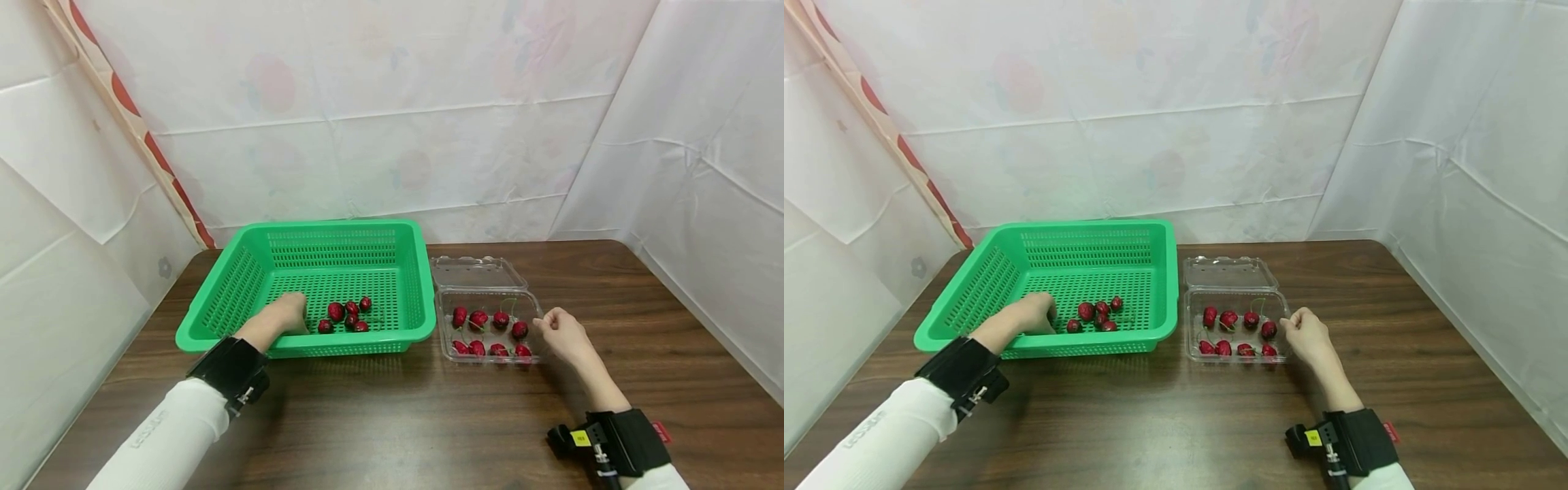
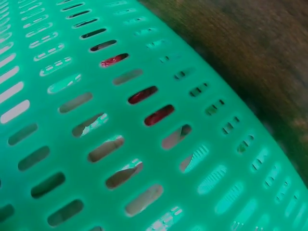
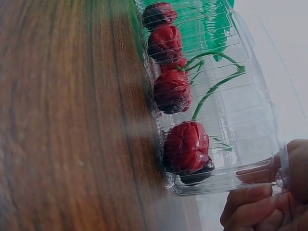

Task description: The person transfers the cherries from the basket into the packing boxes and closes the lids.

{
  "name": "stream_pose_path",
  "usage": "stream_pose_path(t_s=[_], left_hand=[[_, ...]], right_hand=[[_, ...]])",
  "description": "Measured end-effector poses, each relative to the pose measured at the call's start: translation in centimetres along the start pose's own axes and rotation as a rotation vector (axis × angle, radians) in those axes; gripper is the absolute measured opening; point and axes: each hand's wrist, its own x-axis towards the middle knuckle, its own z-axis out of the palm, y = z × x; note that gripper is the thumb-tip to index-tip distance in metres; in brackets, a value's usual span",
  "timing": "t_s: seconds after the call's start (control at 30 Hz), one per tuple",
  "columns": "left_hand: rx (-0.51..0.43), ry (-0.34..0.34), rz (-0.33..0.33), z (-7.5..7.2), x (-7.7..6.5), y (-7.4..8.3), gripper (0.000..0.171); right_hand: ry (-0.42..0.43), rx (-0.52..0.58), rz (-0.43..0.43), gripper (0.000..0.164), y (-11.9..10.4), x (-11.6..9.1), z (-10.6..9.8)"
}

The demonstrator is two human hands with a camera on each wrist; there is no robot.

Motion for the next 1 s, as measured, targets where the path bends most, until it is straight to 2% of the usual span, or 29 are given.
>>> stream_pose_path(t_s=[0.23,0.33,0.43,0.5,0.53,0.6,0.77,0.93,1.0], left_hand=[[-0.089,0.054,0.012,-0.05,-0.39,-0.12,0.029],[-0.132,0.085,0.002,-0.09,-0.37,-0.22,0.024],[-0.16,0.115,0.013,-0.06,-0.19,-0.43,0.037],[-0.161,0.14,0.024,-0.13,-0.21,-0.49,0.027],[-0.159,0.15,0.028,-0.14,-0.16,-0.53,0.032],[-0.151,0.18,0.029,-0.22,-0.22,-0.51,0.022],[-0.162,0.228,0.017,-0.54,-0.4,-0.39,0.031],[-0.16,0.3,0.046,-0.75,-0.61,-0.26,0.019],[-0.148,0.342,0.064,-0.8,-0.74,-0.15,0.021]], right_hand=[[-0.008,-0.001,0.003,0.023,-0.14,-0.15,-0.04],[-0.008,0.001,0.007,0.023,-0.16,-0.14,-0.03],[-0.011,0.004,0.01,0.022,-0.14,-0.08,-0.04],[-0.007,0.004,0.006,0.022,-0.12,-0.05,-0.02],[-0.006,0.004,0.005,0.022,-0.12,-0.05,-0.02],[-0.006,0.002,0.005,0.023,-0.15,-0.09,-0.03],[-0.007,0.0,0.013,0.024,-0.28,-0.19,-0.04],[-0.008,-0.002,0.016,0.024,-0.24,-0.16,-0.03],[-0.009,-0.004,0.014,0.024,-0.24,-0.14,-0.05]])
